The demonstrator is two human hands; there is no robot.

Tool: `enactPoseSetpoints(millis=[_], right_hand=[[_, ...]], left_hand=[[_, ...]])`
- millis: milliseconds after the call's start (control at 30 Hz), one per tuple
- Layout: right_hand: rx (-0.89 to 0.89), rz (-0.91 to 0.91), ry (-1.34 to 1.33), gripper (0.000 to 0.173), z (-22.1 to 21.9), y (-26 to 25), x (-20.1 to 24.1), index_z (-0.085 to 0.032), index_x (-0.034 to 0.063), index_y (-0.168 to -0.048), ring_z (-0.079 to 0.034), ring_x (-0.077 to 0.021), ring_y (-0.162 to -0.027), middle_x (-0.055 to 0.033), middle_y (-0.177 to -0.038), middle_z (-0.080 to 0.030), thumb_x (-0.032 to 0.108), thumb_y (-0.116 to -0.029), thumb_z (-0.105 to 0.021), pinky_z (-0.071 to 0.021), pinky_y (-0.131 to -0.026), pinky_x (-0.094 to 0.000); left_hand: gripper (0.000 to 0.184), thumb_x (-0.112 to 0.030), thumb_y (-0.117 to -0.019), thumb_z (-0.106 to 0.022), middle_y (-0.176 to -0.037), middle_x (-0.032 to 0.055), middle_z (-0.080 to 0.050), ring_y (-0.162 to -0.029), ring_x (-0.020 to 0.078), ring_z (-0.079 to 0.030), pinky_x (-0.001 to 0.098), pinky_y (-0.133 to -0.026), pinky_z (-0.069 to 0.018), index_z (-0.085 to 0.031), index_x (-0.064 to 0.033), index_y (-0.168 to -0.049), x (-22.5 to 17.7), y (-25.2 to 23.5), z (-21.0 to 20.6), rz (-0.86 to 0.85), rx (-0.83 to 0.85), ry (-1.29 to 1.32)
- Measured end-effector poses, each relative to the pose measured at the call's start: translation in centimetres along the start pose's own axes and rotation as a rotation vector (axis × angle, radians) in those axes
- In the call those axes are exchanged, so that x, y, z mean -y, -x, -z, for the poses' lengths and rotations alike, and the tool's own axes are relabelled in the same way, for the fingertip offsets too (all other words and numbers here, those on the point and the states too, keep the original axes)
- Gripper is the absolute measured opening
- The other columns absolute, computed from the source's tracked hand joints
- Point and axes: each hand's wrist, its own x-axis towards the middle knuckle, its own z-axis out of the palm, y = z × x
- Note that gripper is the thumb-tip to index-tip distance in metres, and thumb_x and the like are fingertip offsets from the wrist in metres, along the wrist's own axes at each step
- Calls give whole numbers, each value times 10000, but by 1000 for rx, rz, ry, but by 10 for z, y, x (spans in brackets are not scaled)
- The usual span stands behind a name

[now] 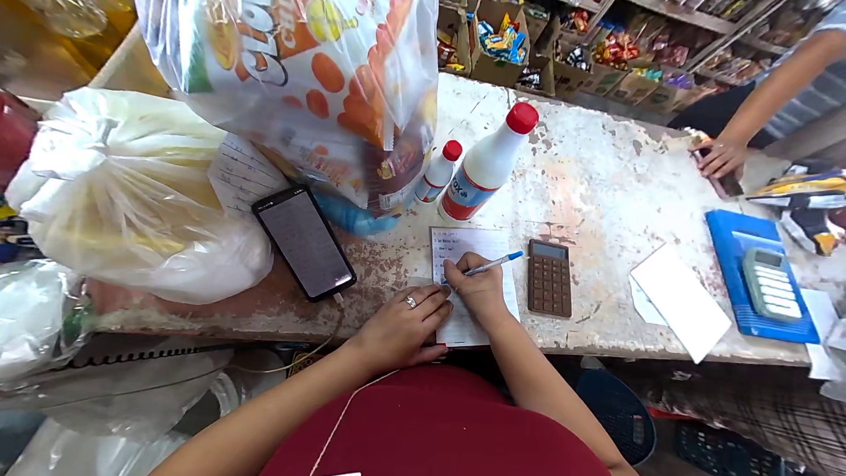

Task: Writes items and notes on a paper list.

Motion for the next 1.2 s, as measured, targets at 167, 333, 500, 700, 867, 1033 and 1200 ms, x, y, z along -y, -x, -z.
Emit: enactPoseSetpoints(millis=[167, 333, 500, 700, 867, 1033, 1200], right_hand=[[-7, 2, -7, 374, -1, 0, -1, -499, 117, -590, -419, 0, -445, 60, -503, -472, 69, -891, -716, -350, -446, -187], [-12, -21, 11, 362, 0, -1, 1, -502, 113, -599, -420, -6, -447, 54, -507, -469, 63, -894, -706, -352, -447, -191], [-8, -13, 20, 365, 0, -1, 0, -499, 116, -595, -415, -2, -444, 56, -503, -465, 59, -890, -705, -347, -444, -189], [-1, -28, 46, 362, 1, -1, 1, -500, 116, -598, -419, -3, -446, 53, -506, -470, 63, -896, -699, -350, -447, -193], [1, 5, 62, 352, 0, 1, -2, -497, 106, -607, -434, -20, -456, 45, -514, -472, 79, -900, -690, -366, -456, -215], [-9, -23, 9, 349, 8, 0, -2, -539, 105, -621, -453, 1, -455, 55, -520, -506, 111, -895, -756, -386, -453, -187], [-40, -11, -5, 377, 4, 1, -3, -492, 118, -595, -426, 0, -451, 58, -510, -472, 53, -892, -715, -363, -448, -185]], left_hand=[[607, -531, -988, -536, -1475, 144, -569, -1398, 322, -514, 527, -1119, -437, -600, -60, -1364, -1, 0, 1, 11, 16, -6], [613, -536, -985, -535, -1493, 137, -555, -1415, 324, -497, 542, -1123, -429, -597, -64, -1371, -1, -1, 1, 20, 25, -6], [617, -540, -984, -530, -1493, 132, -557, -1422, 332, -487, 551, -1125, -423, -597, -68, -1375, -1, 0, 1, 21, 29, -17], [629, -554, -986, -512, -1505, 123, -550, -1433, 339, -474, 571, -1127, -412, -595, -74, -1383, -1, 0, 1, 20, 37, -35], [612, -546, -989, -509, -1521, 104, -537, -1443, 342, -458, 593, -1118, -407, -588, -97, -1398, -3, -1, 4, 30, 62, -29], [629, -558, -995, -480, -1543, 103, -513, -1456, 326, -445, 588, -1131, -392, -569, -104, -1421, -2, -1, 3, 38, 73, -36], [637, -567, -995, -473, -1540, 103, -516, -1457, 312, -446, 584, -1135, -388, -568, -102, -1420, -2, -2, 3, 37, 79, -42]])
